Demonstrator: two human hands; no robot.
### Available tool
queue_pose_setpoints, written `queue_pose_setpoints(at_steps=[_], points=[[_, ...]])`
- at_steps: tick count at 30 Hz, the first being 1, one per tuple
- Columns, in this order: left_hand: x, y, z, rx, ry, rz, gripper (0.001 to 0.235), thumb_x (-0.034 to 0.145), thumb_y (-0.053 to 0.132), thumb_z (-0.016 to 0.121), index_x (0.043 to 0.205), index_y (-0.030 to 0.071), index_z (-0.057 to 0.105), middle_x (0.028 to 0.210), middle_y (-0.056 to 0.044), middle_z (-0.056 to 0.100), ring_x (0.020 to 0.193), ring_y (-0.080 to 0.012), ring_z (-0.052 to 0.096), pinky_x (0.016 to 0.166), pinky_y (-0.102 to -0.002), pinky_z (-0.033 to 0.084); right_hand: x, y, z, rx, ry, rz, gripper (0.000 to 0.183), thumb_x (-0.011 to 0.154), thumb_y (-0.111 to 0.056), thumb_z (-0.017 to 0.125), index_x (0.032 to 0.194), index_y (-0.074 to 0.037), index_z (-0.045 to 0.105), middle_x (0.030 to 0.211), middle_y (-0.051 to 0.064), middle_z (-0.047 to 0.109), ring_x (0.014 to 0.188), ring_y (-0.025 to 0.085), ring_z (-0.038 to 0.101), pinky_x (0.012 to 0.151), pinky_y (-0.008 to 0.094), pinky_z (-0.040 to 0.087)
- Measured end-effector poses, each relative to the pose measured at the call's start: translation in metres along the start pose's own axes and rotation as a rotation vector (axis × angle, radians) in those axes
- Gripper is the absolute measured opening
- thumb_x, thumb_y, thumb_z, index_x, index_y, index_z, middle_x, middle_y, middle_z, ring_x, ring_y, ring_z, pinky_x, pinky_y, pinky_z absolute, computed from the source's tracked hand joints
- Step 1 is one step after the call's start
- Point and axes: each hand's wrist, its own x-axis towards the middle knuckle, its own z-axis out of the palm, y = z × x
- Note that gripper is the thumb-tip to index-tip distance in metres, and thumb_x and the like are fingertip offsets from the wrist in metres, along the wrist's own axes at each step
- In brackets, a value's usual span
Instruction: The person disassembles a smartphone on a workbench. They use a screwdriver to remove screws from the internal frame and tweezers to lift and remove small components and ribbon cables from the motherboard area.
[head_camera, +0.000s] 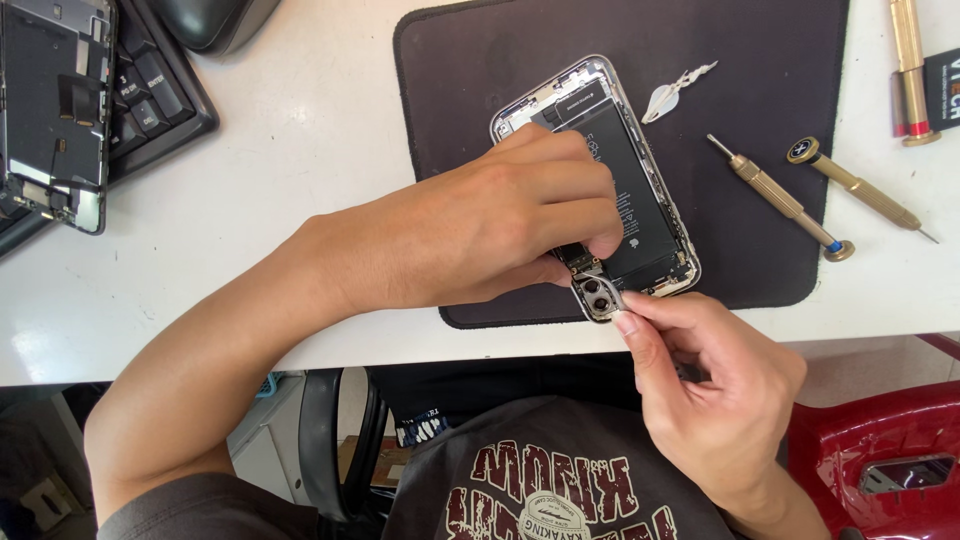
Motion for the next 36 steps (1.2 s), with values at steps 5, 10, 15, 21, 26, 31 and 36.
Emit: queue_pose_setpoints(at_steps=[5,10,15,21,26,31,36], points=[[-0.001,0.001,-0.001,0.007,0.009,-0.003,0.035,0.084,0.012,0.084,0.112,0.007,0.064,0.113,-0.003,0.060,0.114,-0.0245,0.056,0.101,-0.041,0.044,-0.002,0.005,0.000,0.063,-0.008,-0.015,0.012,0.095,0.001,0.073,0.107,0.005,0.072,0.084,0.008,0.073,0.070,0.007,0.068,0.061,0.019,0.051],[0.000,0.000,0.001,0.015,0.016,-0.001,0.035,0.084,0.014,0.085,0.111,0.007,0.065,0.112,-0.003,0.061,0.114,-0.0245,0.057,0.102,-0.040,0.045,0.002,0.011,-0.006,0.224,-0.094,0.177,0.013,0.093,0.000,0.072,0.106,0.004,0.074,0.065,0.002,0.066,0.050,0.002,0.053,0.043,0.018,0.036],[0.000,0.000,0.001,0.007,0.011,-0.018,0.033,0.084,0.014,0.084,0.111,0.008,0.066,0.112,-0.001,0.061,0.115,-0.0232,0.057,0.103,-0.040,0.045,0.003,0.010,-0.008,0.273,-0.122,0.256,0.015,0.093,-0.001,0.070,0.106,0.003,0.074,0.062,0.002,0.064,0.048,0.001,0.050,0.040,0.018,0.034],[0.001,0.001,0.001,-0.002,0.002,-0.038,0.032,0.084,0.014,0.084,0.110,0.008,0.066,0.113,-0.001,0.062,0.116,-0.0229,0.057,0.104,-0.040,0.045,0.006,0.012,-0.010,0.345,-0.149,0.291,0.015,0.093,0.000,0.069,0.107,0.003,0.074,0.065,0.003,0.065,0.047,0.001,0.050,0.039,0.018,0.034],[0.001,0.001,0.002,0.019,-0.003,-0.039,0.032,0.083,0.014,0.084,0.109,0.008,0.066,0.113,0.000,0.062,0.117,-0.0235,0.057,0.103,-0.040,0.046,0.006,0.011,-0.011,0.514,-0.233,0.389,0.015,0.093,0.001,0.067,0.106,0.005,0.073,0.066,0.006,0.066,0.047,0.003,0.050,0.037,0.018,0.034],[0.001,0.003,-0.001,-0.004,0.006,-0.014,0.035,0.084,0.012,0.084,0.113,0.007,0.065,0.117,-0.002,0.062,0.120,-0.0244,0.057,0.106,-0.041,0.046,0.001,0.011,-0.014,0.474,-0.151,0.318,0.016,0.094,0.004,0.065,0.109,0.006,0.070,0.071,0.007,0.067,0.050,0.004,0.053,0.039,0.018,0.037],[-0.002,0.005,-0.007,-0.061,0.005,-0.032,0.041,0.082,0.016,0.084,0.117,0.006,0.066,0.120,-0.003,0.063,0.121,-0.0262,0.057,0.107,-0.042,0.045,-0.002,0.016,-0.018,0.449,-0.019,0.203,0.015,0.096,0.007,0.066,0.110,0.008,0.069,0.072,0.008,0.067,0.051,0.005,0.053,0.043,0.018,0.036]])
